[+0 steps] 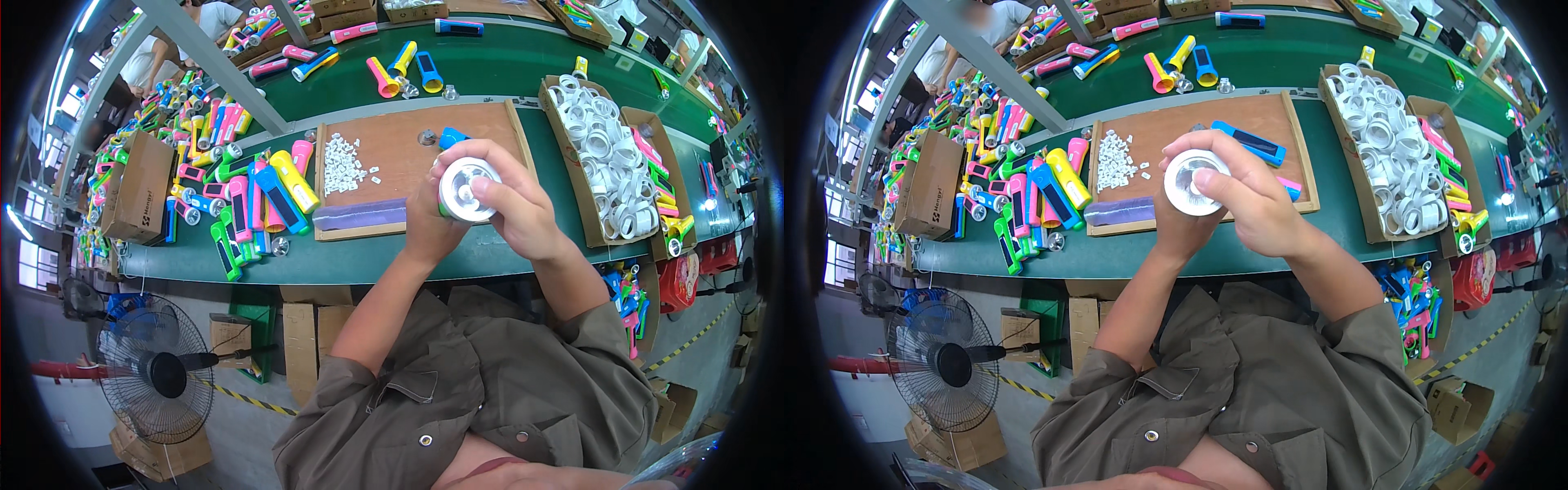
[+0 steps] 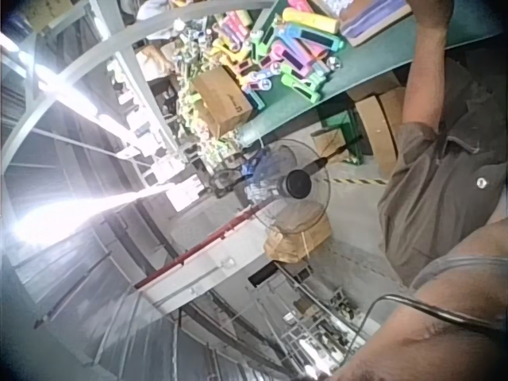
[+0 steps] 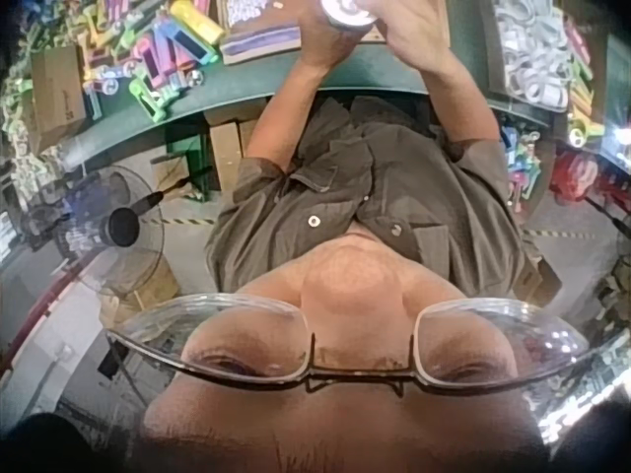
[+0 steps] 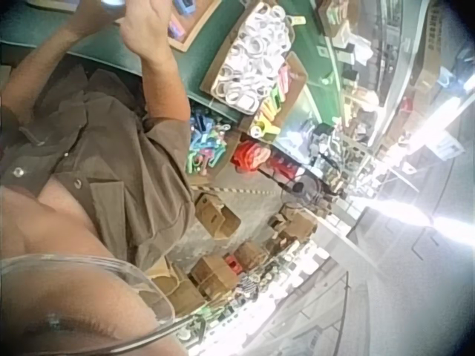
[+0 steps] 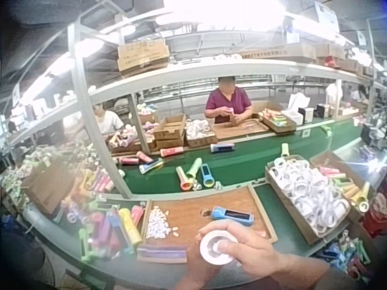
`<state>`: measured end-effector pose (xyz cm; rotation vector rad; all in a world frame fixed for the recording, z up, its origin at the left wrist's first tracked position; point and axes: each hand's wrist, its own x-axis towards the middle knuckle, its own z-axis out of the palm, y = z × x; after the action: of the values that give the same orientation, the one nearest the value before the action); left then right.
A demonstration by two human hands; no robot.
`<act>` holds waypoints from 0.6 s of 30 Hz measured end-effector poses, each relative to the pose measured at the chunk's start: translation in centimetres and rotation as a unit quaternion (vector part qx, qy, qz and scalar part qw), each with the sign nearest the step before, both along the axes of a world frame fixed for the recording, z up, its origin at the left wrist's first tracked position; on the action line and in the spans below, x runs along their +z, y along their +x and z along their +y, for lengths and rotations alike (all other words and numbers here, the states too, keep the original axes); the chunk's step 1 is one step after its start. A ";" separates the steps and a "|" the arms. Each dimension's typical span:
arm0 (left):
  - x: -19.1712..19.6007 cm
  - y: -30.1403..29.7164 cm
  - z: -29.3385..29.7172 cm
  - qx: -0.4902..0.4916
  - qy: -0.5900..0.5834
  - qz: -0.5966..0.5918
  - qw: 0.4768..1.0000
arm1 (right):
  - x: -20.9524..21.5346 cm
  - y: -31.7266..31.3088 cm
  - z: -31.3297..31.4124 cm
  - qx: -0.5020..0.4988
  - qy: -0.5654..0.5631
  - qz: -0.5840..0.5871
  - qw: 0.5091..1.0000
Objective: The person assembles LED components and reflector caps onto plastic flashlight casings by hand.
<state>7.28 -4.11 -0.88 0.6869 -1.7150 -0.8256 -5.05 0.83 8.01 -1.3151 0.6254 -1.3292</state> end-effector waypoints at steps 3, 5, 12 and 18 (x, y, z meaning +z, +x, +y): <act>0.4 0.1 0.2 -0.010 0.011 0.002 1.000 | -0.1 0.0 0.1 -0.004 -0.018 0.033 0.999; 0.3 0.1 0.2 -0.014 0.016 0.017 1.000 | 0.0 0.0 0.2 -0.003 -0.020 0.035 0.999; 0.4 0.1 0.0 -0.005 -0.046 -0.001 0.999 | 0.2 -0.2 0.4 -0.004 -0.033 0.059 0.998; 0.5 0.0 0.1 -0.012 -0.013 0.004 1.000 | -0.3 0.4 0.3 -0.012 -0.021 0.008 1.000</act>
<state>7.24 -4.00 -0.40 0.6471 -1.7271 -0.8205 -4.62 1.16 7.68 -1.3578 0.6285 -1.3592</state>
